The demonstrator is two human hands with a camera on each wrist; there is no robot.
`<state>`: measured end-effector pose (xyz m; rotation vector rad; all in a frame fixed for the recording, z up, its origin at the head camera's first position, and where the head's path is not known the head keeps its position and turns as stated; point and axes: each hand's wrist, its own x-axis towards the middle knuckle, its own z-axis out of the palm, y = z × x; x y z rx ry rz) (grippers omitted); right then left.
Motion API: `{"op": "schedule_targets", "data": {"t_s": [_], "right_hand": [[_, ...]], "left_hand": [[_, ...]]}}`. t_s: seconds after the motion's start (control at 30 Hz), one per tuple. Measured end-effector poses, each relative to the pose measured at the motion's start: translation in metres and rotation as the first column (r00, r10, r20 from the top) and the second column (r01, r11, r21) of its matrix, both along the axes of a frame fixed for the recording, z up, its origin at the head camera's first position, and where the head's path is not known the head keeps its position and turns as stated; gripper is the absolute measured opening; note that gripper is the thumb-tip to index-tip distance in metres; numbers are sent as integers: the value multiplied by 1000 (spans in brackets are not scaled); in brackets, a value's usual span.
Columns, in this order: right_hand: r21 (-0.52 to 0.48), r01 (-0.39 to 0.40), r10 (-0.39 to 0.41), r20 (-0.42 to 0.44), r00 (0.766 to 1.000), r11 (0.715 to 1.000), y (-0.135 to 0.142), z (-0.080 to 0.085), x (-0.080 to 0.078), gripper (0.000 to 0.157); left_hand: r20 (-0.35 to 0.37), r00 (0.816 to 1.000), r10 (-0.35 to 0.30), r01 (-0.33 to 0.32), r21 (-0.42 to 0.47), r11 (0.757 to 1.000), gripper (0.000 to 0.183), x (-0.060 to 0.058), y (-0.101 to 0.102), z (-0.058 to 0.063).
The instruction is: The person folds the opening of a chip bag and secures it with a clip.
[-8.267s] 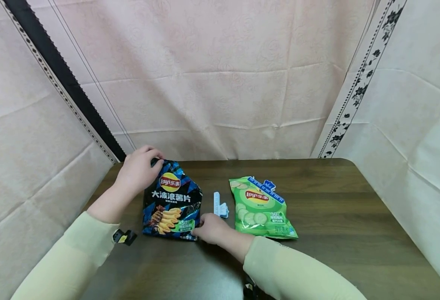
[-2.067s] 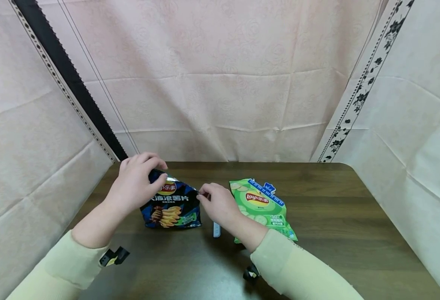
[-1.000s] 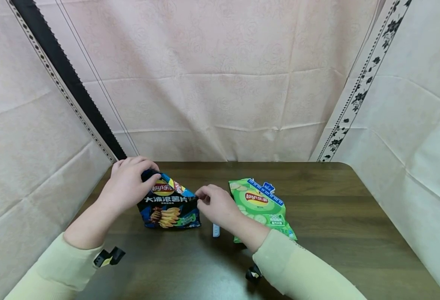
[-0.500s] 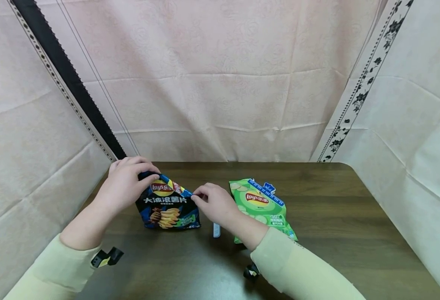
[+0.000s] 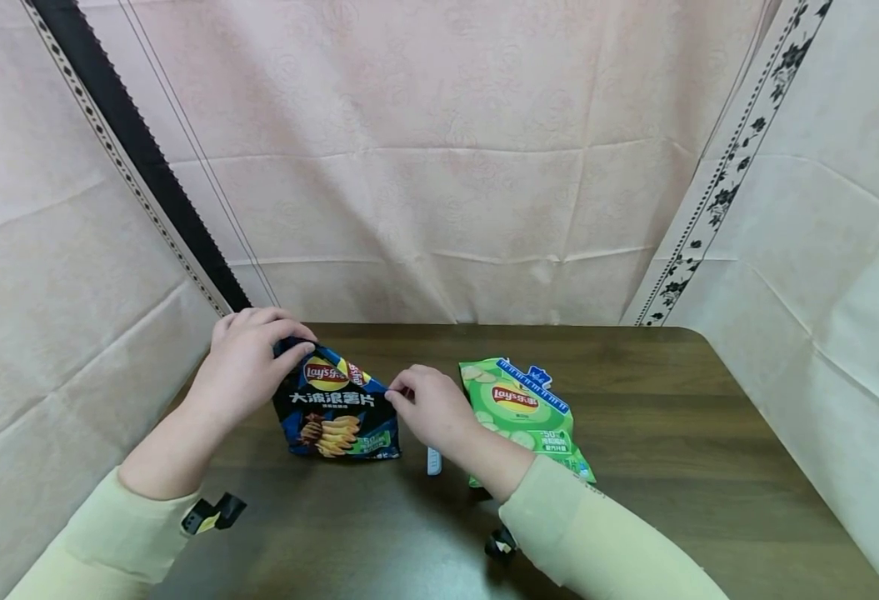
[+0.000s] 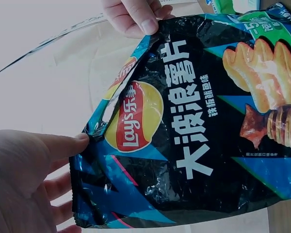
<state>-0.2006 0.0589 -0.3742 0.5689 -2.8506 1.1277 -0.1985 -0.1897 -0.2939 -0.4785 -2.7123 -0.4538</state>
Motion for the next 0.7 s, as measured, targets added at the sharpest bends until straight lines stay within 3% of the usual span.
{"op": "schedule_targets", "data": {"t_s": [0.53, 0.7], "right_hand": [[32, -65, 64, 23, 998, 997, 6, 9, -2, 14], [58, -50, 47, 65, 997, 997, 11, 18, -7, 17]], "left_hand": [[-34, 999, -32, 32, -18, 999, 13, 0, -2, 0], [-39, 998, -42, 41, -24, 999, 13, 0, -2, 0]]}}
